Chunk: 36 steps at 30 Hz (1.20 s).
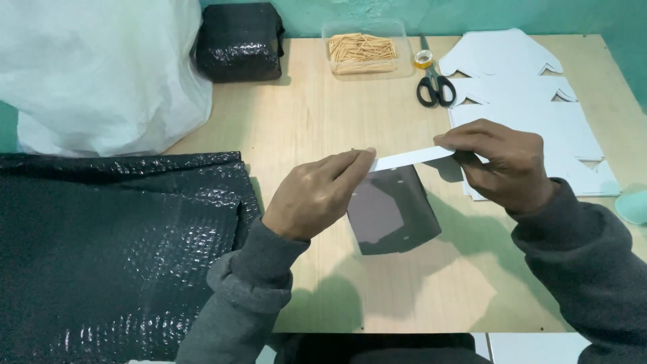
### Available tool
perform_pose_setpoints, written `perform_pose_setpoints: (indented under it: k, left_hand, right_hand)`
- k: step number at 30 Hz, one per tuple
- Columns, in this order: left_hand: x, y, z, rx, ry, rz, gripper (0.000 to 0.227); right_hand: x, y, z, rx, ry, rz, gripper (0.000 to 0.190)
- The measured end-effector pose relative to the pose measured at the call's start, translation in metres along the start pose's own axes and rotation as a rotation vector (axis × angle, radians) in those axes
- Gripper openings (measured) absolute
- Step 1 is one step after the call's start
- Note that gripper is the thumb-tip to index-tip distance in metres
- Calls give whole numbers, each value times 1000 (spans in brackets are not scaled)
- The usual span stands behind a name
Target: The person folds a pre-cut white cardboard template into a small box by hand, creasing the edges and tucking the flaps to form the sides and base. The finished box is then placed into a black padded mailer bag.
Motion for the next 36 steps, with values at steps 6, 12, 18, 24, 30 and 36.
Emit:
perform_pose_setpoints:
  k: [6, 12, 18, 24, 30, 36]
  left_hand:
    - [-1, -5, 0, 60, -47, -41, 39]
    - [4, -12, 6, 1, -102, -52, 31]
    - [21, -25, 6, 25, -170, 20, 13]
    - [20, -19, 6, 75, -157, -38, 23]
    - [3, -14, 10, -29, -30, 46, 16]
    - [-10, -19, -4, -51, -22, 80, 48]
  right_hand:
    - [20, 14, 5, 226, 98, -6, 39]
    - [30, 16, -3, 134, 150, -40, 18]
    - [27, 24, -7, -25, 183, 118, 27]
    - [24, 20, -8, -237, 186, 326, 18]
    - [7, 14, 2, -191, 164, 274, 18]
    - [-17, 17, -20, -296, 197, 235, 47]
Point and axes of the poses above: each hand's wrist, its own x-axis towards the middle knuckle, its own z-axis out of the back of the hand, y = z × x, the point moved 5 cm from there along x, towards the middle knuckle, and after that the axes turned 2 degrees about -x, right-handed, at the moved point
